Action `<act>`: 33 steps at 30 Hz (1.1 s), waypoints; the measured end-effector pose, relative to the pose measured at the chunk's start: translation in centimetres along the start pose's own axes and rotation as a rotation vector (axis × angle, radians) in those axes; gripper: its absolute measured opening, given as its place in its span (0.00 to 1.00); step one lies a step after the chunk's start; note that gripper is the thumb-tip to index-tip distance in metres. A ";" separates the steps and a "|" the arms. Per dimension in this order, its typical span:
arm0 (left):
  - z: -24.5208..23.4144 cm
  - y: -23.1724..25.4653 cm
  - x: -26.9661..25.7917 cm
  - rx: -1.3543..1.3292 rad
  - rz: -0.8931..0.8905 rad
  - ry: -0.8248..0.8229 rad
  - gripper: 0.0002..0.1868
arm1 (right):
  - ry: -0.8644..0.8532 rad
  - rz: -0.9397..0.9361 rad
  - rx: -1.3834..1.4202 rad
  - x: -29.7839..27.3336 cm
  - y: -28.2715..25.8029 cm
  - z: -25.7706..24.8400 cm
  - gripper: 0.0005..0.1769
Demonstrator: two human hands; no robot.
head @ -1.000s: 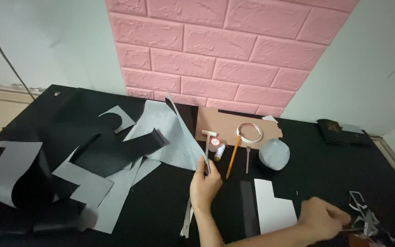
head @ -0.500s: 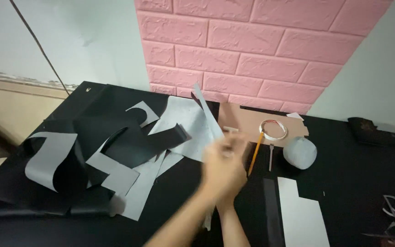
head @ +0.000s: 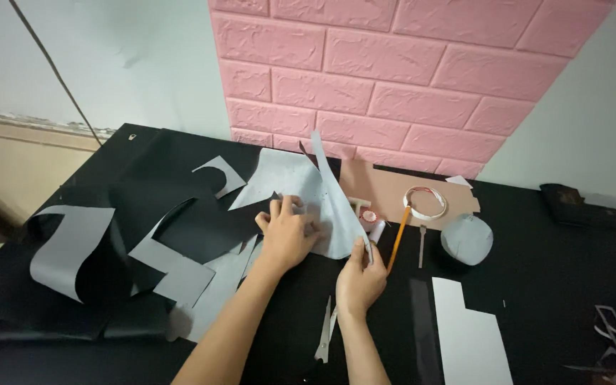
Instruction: Measuring, marking, and cutting material using a ruler, pencil, and scissors on a workbench
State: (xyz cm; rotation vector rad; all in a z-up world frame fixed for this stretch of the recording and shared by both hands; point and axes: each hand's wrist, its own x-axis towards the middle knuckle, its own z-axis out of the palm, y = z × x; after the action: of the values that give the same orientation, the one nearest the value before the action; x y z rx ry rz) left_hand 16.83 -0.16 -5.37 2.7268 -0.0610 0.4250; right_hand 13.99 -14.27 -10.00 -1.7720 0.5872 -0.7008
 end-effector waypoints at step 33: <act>-3.8 1.2 2.3 -0.266 0.155 0.326 0.22 | -0.014 -0.102 0.009 -0.4 -1.4 -0.6 0.16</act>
State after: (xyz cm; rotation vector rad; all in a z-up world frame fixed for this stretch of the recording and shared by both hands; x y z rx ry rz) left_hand 17.81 0.19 -0.86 2.3698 -0.2248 0.8363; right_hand 13.39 -14.01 -8.63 -1.8068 0.4864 -0.7594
